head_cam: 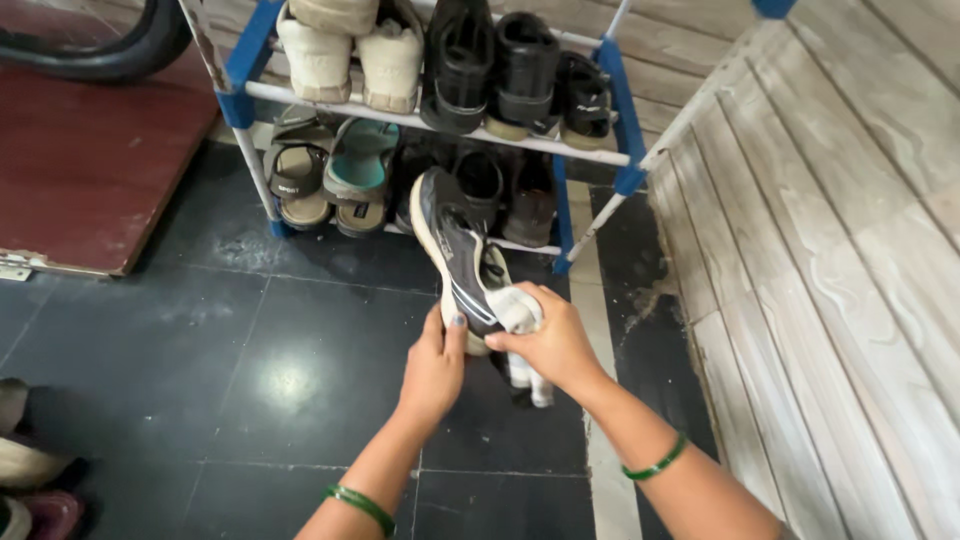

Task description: The person sits on the floor and wipes several pairs of shoes and sandals with a cloth. They handle flip-flops, white sneakers, and dark sneakers, wiping each item individually and placing them back on a shoe rack.

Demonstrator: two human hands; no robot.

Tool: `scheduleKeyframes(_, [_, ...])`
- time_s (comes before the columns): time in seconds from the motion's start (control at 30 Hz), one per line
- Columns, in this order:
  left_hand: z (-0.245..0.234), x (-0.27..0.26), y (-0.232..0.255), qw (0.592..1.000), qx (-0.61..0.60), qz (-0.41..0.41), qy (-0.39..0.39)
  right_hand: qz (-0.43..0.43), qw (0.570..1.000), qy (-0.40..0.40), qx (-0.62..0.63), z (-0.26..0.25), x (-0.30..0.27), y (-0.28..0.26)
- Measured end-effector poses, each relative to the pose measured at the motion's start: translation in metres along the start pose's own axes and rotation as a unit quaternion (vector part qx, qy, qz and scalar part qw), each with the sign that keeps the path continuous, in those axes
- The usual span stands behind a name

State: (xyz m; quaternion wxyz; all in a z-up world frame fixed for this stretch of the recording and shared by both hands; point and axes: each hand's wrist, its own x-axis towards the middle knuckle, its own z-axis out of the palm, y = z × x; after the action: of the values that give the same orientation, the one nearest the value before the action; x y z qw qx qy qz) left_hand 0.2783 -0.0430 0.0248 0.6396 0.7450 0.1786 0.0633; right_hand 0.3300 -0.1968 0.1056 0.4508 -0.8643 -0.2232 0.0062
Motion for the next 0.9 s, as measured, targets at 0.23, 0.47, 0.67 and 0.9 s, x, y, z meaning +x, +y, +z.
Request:
scheduleKeyframes(0.23, [-0.025, 0.077, 0.008, 0.959, 0.275, 0.062, 0.025, 0.028, 0.985, 0.110, -0.126, 0.067, 0.088, 0.020])
scheduleKeyframes(0.47, [-0.072, 0.147, 0.016, 0.792, 0.549, 0.234, 0.127, 0.020, 0.973, 0.129, -0.193, 0.116, 0.190, 0.030])
scheduleKeyframes(0.67, [-0.083, 0.182, 0.004, 0.770, 0.623, 0.125, 0.054, 0.056, 0.968, 0.153, -0.191, 0.140, 0.226, 0.050])
scheduleKeyframes(0.9, [-0.076, 0.186, -0.011, 0.782, 0.609, 0.124, 0.042, -0.034, 0.974, 0.161, -0.154, 0.161, 0.210, 0.051])
